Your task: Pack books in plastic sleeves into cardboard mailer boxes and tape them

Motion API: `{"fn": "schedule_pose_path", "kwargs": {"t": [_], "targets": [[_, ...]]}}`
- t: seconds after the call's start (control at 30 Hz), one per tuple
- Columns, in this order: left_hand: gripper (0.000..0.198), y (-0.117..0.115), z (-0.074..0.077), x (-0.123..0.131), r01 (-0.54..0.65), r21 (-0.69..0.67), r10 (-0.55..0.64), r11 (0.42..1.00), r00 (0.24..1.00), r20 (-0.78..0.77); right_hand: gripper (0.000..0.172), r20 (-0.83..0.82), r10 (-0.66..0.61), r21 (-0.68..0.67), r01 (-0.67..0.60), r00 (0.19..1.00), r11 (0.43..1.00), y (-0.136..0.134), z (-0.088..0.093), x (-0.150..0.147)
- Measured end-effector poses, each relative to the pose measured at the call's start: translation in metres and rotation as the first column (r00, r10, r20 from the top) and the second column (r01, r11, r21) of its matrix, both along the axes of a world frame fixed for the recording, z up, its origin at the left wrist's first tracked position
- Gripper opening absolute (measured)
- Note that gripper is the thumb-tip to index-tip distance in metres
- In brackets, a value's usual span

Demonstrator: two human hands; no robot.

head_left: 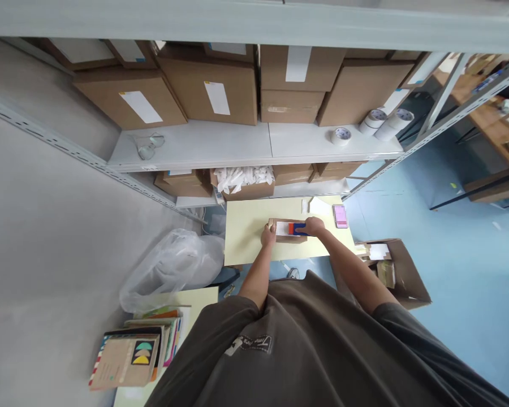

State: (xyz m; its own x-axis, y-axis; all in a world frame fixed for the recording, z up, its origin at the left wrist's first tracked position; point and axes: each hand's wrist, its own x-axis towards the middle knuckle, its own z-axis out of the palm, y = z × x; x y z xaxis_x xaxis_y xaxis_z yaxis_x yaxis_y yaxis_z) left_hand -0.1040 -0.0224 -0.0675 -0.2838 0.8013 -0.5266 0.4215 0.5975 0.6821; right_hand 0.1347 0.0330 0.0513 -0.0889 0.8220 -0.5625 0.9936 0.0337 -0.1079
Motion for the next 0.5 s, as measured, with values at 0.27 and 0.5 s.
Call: {"fn": "schedule_pose_path", "kwargs": {"t": [0.27, 0.5], "targets": [[0.049, 0.002, -0.008, 0.008, 0.041, 0.013, -0.041, 0.999, 0.999, -0.013, 0.061, 0.183, -0.099, -0.024, 0.105, 0.978, 0.994, -0.013, 0.021, 0.155], [0.046, 0.005, -0.006, -0.053, 0.047, 0.086, -0.058, 0.995, 0.991, 0.124, 0.062, 0.047, -0.097, -0.004, 0.097, 0.994, 0.995, -0.015, 0.024, 0.082]]}}
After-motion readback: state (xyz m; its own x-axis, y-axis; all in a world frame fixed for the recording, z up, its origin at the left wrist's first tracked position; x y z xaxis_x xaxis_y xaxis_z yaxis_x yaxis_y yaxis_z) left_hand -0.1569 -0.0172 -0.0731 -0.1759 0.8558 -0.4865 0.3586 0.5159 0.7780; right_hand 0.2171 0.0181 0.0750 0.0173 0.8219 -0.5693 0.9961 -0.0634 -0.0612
